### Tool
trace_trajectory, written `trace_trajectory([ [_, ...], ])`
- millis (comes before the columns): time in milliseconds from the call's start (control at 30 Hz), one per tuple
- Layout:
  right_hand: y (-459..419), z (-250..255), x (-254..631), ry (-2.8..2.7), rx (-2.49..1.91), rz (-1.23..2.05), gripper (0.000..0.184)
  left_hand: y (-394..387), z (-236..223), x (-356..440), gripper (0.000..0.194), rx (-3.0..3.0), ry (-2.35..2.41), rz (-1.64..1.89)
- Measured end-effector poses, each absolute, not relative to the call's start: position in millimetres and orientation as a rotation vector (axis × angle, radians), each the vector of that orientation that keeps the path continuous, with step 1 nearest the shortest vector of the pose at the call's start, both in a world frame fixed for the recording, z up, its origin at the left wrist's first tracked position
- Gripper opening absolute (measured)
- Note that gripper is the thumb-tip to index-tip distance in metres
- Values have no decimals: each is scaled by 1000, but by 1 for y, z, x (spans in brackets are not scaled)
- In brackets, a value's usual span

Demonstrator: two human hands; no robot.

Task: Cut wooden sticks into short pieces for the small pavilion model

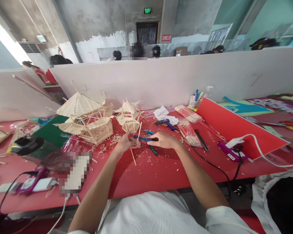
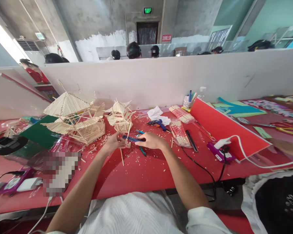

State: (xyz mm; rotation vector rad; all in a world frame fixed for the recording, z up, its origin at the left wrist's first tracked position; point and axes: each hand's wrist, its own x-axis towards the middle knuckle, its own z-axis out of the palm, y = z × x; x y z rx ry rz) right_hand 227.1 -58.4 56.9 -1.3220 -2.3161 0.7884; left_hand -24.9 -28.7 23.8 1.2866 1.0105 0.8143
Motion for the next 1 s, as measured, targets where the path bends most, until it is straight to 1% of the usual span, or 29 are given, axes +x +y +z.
trace_trajectory([
  [300,-56,52,225,-2314,-1315,794,40,-25,21,-24,47,1281,1022,784],
  [600,-59,55,222,-2324,-1323,764,44,-27,24,-26,47,1280,1010,781],
  [867,-61,57,219,-2304,-1327,821,45,-29,27,-26,49,1274,1023,782],
  [1000,-64,60,215,-2324,-1341,810,43,-28,27,-26,51,1284,1038,788],
])
